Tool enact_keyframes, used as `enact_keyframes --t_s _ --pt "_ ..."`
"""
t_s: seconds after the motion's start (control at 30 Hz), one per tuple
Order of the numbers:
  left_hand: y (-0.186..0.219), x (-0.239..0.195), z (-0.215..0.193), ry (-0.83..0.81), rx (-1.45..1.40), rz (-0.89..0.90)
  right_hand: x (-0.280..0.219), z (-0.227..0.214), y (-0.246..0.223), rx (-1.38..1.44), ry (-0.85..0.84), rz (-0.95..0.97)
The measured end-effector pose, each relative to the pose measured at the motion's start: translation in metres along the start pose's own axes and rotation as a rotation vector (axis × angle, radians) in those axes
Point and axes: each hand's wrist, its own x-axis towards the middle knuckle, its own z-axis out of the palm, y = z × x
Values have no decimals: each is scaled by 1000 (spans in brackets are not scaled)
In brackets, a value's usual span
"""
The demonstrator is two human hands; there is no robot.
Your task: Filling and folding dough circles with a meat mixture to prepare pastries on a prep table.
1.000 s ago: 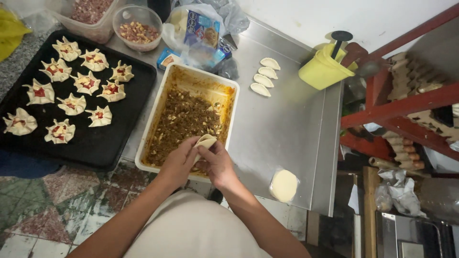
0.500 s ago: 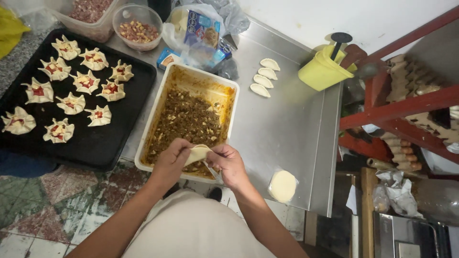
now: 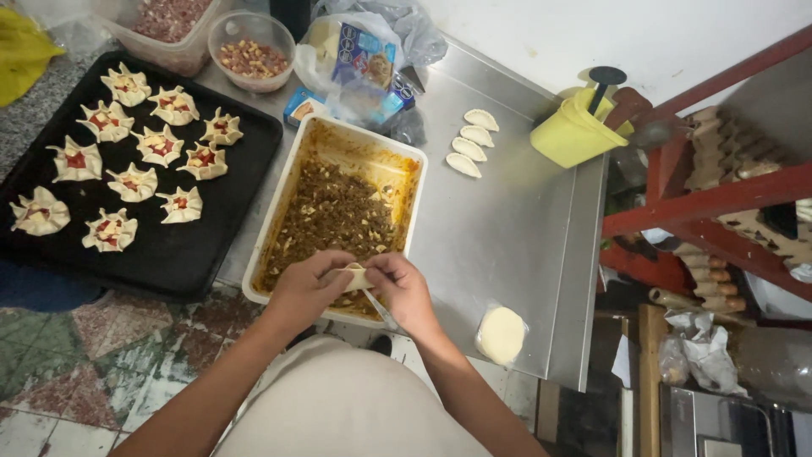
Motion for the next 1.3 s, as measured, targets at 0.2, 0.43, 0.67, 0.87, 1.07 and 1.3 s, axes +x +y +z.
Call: enact_keyframes --t_s 0.2,0.43,0.67,0.87,1.07,1.3 --pt "9 -6 0 13 52 28 -2 8 -27 -323 -8 -280" --pt "7 -2 0 -6 147 14 -7 14 -36 -320 -15 -137" --pt "-3 6 1 -18 235 94 -4 8 -17 -272 -2 -71" --pt "0 4 -2 9 224 80 -10 0 -28 -80 -39 -27" --pt "-4 10 -4 19 160 76 -6 -2 7 101 -36 -33" --pt "-14 20 -5 18 251 69 0 -4 32 85 -70 -73"
